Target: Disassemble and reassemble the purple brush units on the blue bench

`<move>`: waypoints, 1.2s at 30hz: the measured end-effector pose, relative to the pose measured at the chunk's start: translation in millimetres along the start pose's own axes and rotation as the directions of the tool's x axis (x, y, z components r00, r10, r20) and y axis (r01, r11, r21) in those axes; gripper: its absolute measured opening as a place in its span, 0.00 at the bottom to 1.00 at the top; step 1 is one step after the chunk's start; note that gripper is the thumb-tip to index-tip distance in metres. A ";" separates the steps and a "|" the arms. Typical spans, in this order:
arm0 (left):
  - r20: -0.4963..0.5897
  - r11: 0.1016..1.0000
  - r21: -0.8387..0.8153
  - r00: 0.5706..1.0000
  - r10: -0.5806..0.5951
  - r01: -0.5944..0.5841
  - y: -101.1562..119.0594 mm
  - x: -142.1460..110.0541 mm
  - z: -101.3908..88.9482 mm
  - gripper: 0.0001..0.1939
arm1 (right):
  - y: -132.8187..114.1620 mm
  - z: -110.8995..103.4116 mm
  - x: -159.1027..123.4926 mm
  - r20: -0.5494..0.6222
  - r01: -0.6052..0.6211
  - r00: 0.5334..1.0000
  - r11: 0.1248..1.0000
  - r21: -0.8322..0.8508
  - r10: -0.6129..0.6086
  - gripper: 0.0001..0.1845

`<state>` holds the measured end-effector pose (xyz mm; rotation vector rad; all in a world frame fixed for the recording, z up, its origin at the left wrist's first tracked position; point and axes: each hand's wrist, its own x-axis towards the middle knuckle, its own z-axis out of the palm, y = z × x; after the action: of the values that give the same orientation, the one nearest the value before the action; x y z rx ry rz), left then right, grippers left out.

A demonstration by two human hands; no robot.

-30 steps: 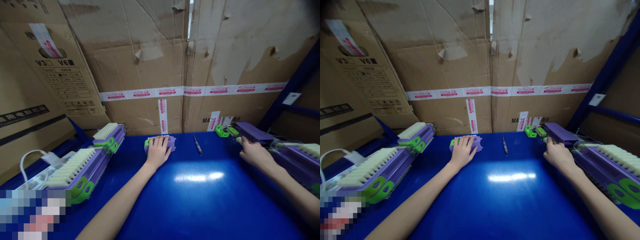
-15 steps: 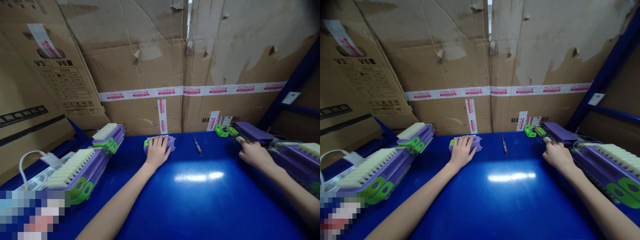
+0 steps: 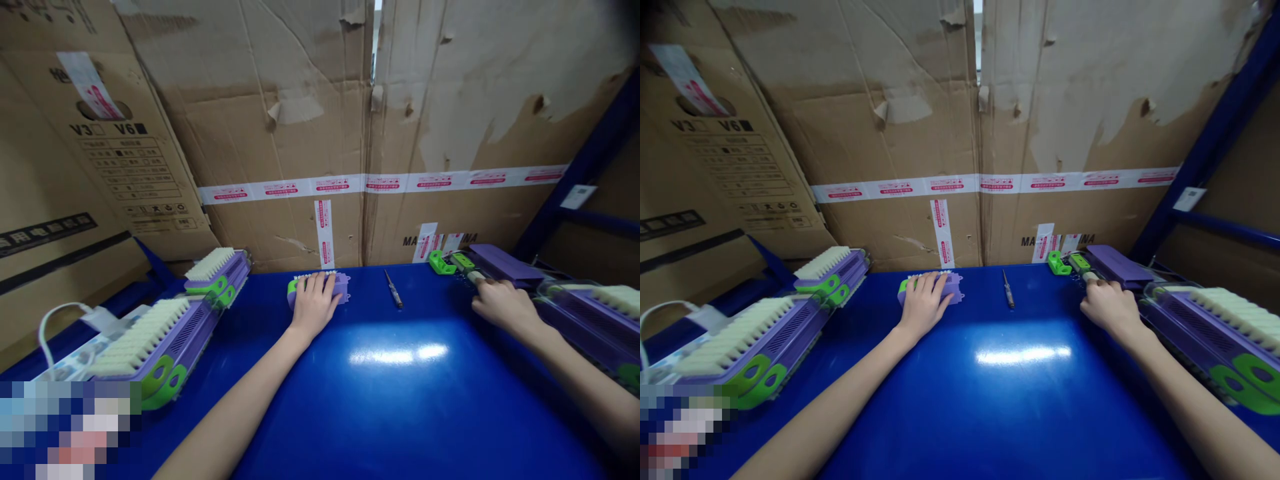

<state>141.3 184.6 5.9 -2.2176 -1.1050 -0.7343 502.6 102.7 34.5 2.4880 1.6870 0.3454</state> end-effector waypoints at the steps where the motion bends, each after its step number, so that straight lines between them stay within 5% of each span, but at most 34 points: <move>1: -0.001 1.000 0.005 1.000 0.002 -0.002 0.0 0.0 0.0 0.22 | -1.6 -2.1 -0.1 -0.014 0.000 1.000 1.000 -0.004 -0.001 0.20; 8: 0.010 1.000 0.013 1.000 0.003 -0.003 0.0 1.0 1.7 0.22 | -32.6 -13.5 -0.8 -0.234 0.128 0.965 0.991 0.039 -0.116 0.21; 18: 0.016 0.988 -0.146 0.998 0.055 -0.052 -3.7 -2.8 0.3 0.31 | -120.2 -22.0 -21.0 -0.419 0.551 0.775 0.831 0.082 -0.473 0.23; 24: -0.033 0.985 -0.129 0.993 0.109 -0.113 -5.8 -2.6 5.4 0.29 | -150.4 -32.3 -26.2 -0.488 0.673 0.710 0.693 0.260 -0.507 0.30; 29: -0.039 0.951 -0.243 0.982 0.186 -0.190 -5.5 -3.3 0.1 0.32 | -174.3 -28.7 -25.5 -0.525 0.711 0.701 0.538 0.454 -0.483 0.40; 36: -0.076 0.922 -0.319 0.976 0.204 -0.218 -5.0 -4.2 3.6 0.30 | -185.2 -11.0 -19.4 -0.581 0.703 0.710 0.458 0.545 -0.397 0.32</move>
<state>135.9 187.3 1.7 -2.5345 -0.7480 -0.9165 326.2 153.6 1.7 2.0633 3.2586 0.0297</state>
